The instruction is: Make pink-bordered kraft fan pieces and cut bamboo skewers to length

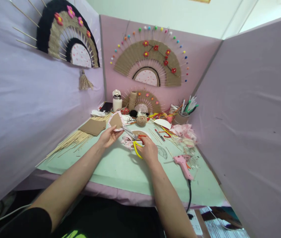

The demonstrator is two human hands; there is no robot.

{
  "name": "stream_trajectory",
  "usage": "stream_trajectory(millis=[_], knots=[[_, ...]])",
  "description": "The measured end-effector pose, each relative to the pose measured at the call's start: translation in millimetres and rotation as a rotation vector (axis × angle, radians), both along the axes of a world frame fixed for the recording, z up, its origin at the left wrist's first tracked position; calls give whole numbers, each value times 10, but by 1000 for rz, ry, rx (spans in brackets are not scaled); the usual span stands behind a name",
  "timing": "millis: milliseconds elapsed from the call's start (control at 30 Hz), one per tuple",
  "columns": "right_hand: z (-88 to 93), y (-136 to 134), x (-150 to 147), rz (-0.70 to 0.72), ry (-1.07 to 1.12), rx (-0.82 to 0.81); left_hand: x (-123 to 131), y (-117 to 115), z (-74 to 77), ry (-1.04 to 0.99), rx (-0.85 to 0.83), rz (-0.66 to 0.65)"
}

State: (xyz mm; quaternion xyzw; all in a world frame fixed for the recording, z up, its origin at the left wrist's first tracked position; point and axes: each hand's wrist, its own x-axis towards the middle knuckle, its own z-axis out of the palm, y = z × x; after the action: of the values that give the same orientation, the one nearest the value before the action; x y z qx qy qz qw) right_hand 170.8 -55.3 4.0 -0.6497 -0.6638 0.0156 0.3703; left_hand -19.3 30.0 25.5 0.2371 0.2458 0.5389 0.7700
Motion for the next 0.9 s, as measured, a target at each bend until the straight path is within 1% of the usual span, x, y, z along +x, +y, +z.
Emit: stream_trajectory(millis=[267,433,533,633,733,800,833,900], knots=[[28,-26,3,-45,-58,-49,-10,20,-33,-3,17,-4],[3,-20,2,-101,-90,-80,-15,36,-66,10,43,-8],[3,-20,16,-112,-41,-52,-18,36,-59,28,54,-11],[27,-23,61,-164,58,-4,-31,28,-29,7,63,-4],[26,-7,108,-230,48,-36,-54,7,13,-41,81,-25],[-8,14,106,-213,-13,-111,-67,-16,37,-62,91,-49],[-34,24,90,-175,-42,-151,-71,-29,46,-69,98,-62],[-90,33,34,-52,-80,-204,-75,-55,57,-72,118,-93]])
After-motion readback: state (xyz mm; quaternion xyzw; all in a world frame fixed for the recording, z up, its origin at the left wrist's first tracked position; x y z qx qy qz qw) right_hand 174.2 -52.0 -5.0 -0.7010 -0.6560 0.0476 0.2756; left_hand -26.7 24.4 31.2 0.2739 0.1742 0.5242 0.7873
